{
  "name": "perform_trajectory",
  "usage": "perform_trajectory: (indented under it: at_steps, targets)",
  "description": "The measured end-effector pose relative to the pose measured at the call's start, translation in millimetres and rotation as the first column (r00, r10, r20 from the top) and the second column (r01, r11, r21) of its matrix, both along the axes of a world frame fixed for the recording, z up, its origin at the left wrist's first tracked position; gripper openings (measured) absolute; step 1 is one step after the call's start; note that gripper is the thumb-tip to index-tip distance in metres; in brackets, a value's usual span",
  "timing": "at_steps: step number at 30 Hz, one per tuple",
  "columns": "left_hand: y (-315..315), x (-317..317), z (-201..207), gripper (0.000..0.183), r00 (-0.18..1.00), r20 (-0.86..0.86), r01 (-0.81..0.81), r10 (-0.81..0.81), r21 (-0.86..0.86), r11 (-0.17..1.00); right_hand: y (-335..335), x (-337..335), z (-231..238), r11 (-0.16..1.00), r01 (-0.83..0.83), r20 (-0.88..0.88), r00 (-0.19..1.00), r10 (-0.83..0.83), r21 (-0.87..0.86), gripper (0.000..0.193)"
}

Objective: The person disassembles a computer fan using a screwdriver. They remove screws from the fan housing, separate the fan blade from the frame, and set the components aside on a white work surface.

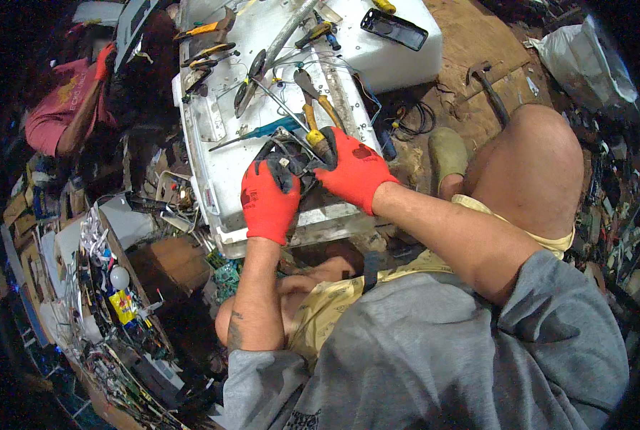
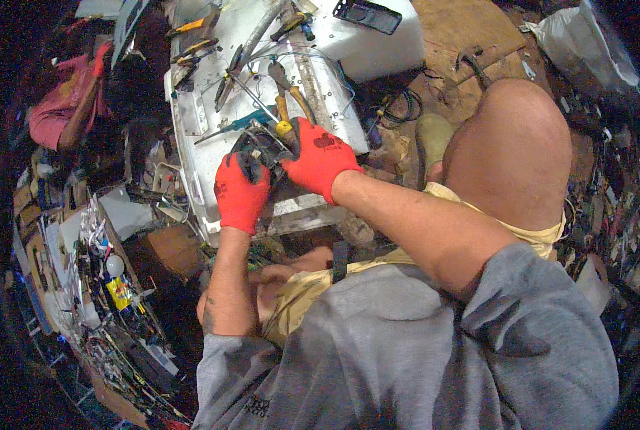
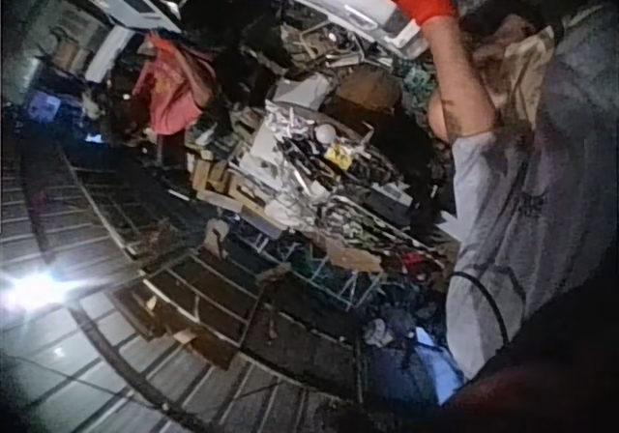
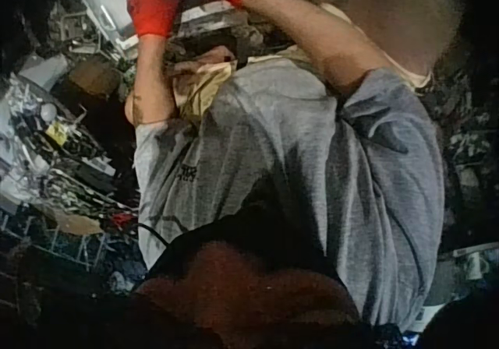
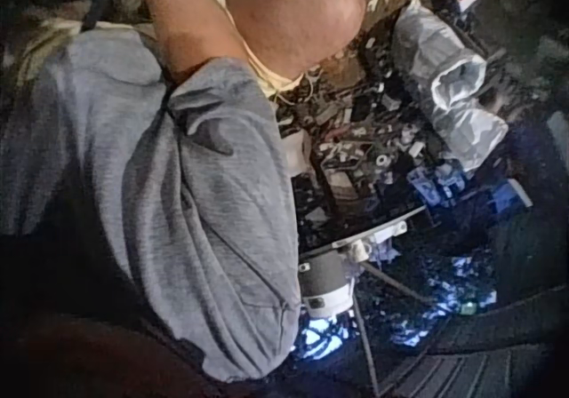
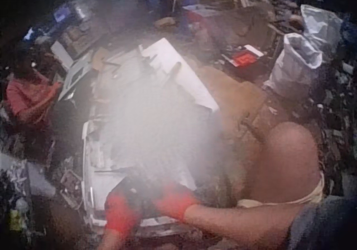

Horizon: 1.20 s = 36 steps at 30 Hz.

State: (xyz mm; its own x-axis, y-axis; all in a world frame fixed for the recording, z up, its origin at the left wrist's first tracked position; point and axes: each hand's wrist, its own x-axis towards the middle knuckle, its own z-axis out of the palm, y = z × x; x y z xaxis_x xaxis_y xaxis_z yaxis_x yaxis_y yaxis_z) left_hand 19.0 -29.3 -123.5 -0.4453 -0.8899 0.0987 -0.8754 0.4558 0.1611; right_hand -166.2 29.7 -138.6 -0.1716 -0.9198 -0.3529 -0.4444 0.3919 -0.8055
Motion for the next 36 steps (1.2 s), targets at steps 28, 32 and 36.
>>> perform_trajectory:
  at_steps: [28,32,36]
  targets:
    - [-9.3,30.7,-13.4,0.027,0.864,-0.468,-0.071,0.187,0.255,0.964,-0.2,-2.9,1.3,0.999,-0.033,0.026,0.999,0.032,0.041,0.081]
    - [-12.9,36.2,-12.2,0.026,0.875,-0.457,-0.037,0.161,0.268,0.963,0.5,-1.0,-1.5,1.000,-0.014,0.007,1.000,0.014,0.005,0.081]
    - [-11.2,35.4,-8.4,0.022,0.830,-0.524,-0.023,0.193,0.314,0.949,1.5,1.4,-3.7,1.000,0.004,-0.017,1.000,-0.005,-0.031,0.077]
